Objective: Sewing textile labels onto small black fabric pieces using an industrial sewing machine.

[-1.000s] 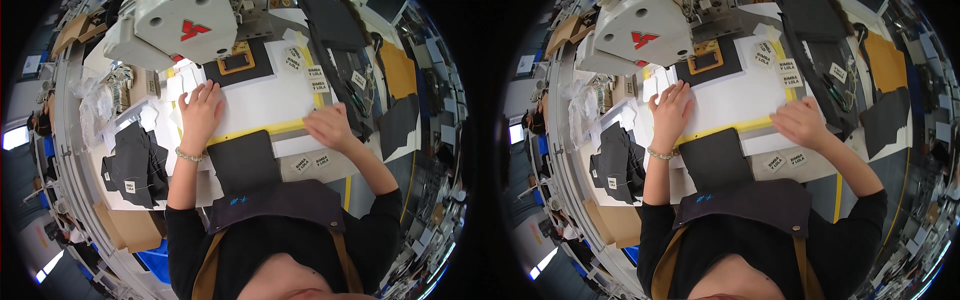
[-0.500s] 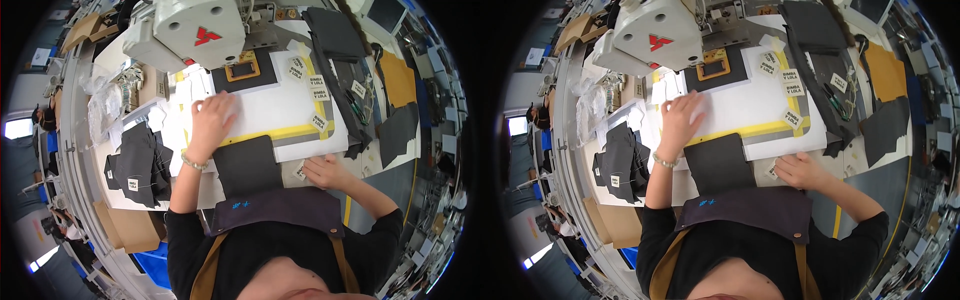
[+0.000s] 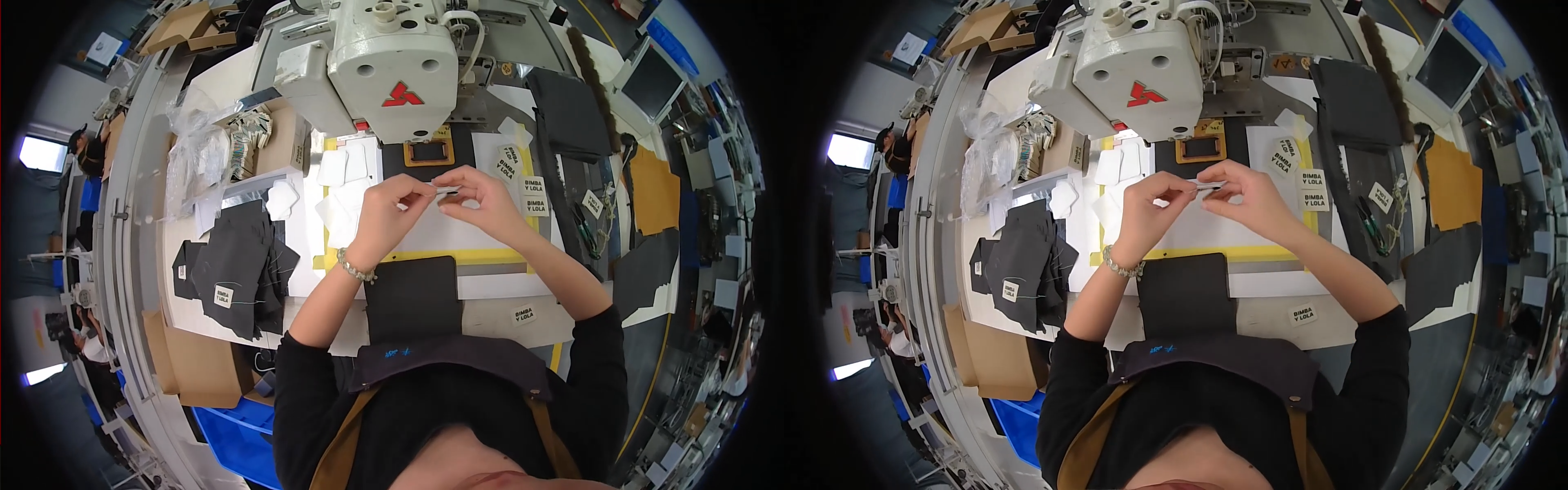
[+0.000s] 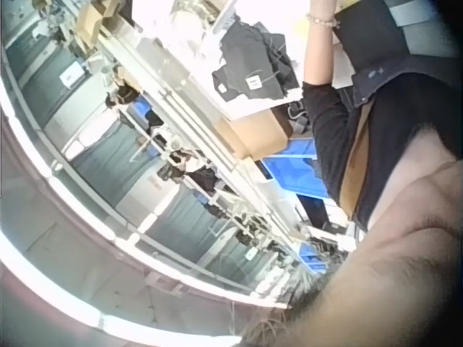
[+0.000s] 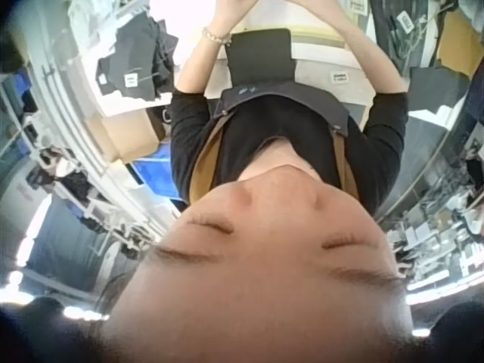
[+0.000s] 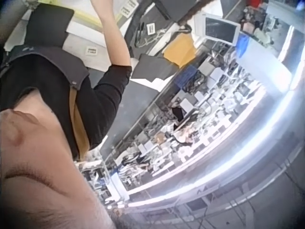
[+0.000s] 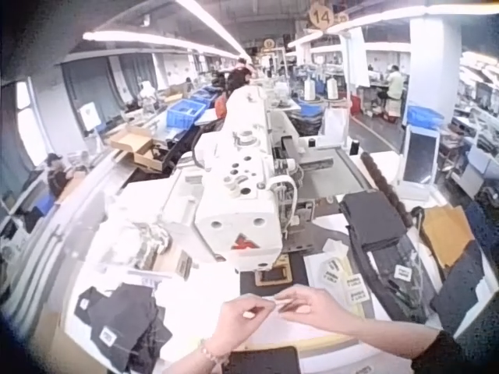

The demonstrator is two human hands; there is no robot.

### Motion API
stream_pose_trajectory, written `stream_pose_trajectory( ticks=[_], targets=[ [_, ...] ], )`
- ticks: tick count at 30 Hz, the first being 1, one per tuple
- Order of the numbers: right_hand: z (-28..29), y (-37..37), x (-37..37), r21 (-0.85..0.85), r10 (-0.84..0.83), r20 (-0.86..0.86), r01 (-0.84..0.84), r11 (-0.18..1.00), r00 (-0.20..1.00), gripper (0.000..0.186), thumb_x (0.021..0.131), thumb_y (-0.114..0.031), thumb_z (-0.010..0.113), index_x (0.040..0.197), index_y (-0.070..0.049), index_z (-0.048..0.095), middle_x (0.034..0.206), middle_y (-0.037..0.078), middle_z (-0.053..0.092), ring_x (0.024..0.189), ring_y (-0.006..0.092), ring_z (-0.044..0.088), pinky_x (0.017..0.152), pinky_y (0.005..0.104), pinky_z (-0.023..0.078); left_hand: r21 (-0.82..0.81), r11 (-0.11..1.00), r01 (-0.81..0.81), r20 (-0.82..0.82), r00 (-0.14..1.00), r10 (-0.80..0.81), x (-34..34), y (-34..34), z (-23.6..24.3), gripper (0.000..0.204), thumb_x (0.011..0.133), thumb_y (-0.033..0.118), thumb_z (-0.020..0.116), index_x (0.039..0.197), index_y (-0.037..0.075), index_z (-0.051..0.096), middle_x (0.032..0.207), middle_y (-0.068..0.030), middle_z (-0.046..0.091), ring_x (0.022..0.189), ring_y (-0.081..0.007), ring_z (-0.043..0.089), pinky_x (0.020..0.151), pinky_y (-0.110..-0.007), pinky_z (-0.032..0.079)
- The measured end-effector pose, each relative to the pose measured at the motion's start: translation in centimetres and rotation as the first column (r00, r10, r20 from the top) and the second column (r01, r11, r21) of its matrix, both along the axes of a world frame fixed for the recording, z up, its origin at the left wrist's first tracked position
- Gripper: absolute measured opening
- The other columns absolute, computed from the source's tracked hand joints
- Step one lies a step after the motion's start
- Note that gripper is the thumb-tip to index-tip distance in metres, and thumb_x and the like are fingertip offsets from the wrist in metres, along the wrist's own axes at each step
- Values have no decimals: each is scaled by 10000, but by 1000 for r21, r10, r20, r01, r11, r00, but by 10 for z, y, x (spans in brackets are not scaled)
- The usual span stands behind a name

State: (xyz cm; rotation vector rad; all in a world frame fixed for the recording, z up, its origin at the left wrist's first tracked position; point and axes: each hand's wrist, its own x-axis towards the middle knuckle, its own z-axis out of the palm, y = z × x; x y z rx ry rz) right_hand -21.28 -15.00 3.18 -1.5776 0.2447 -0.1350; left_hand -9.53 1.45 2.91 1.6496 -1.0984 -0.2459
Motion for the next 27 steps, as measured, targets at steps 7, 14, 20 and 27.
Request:
stream_pose_trajectory(
  ticks=[7,14,20,27],
  targets=[
    [-35,-35,56,-611,41,288,150,777,957,129,858,-21,640,976,-33,691,997,109,700,856,275,668,735,317,541,135,985,-110,282,957,68,38,-14,-21,211,790,35,722,999,16,702,1030,-92,696,844,-219,683,698,-299,544],
    [-48,-42,69,-714,88,344,200,671,935,121,849,-47,654,963,-41,692,1023,108,698,897,314,663,773,364,547,185,972,-147,680,733,-19,40,-12,-36,289,788,127,711,1067,58,686,1141,-83,671,1049,-236,632,884,-360,490],
    [-54,-38,71,-727,74,317,192,659,945,122,851,-55,650,964,-39,694,1038,109,698,920,306,663,796,363,546,197,968,-155,743,667,-45,37,-12,-44,321,821,196,677,1097,33,664,1155,-94,656,1114,-226,591,946,-382,445],
    [-56,-39,71,-782,92,334,221,583,938,130,854,-74,648,971,-45,695,1058,104,694,936,304,659,817,371,542,209,967,-147,746,663,-60,34,-13,-42,371,846,245,662,1152,36,640,1181,-102,641,1139,-234,575,970,-410,429]
  ],
)
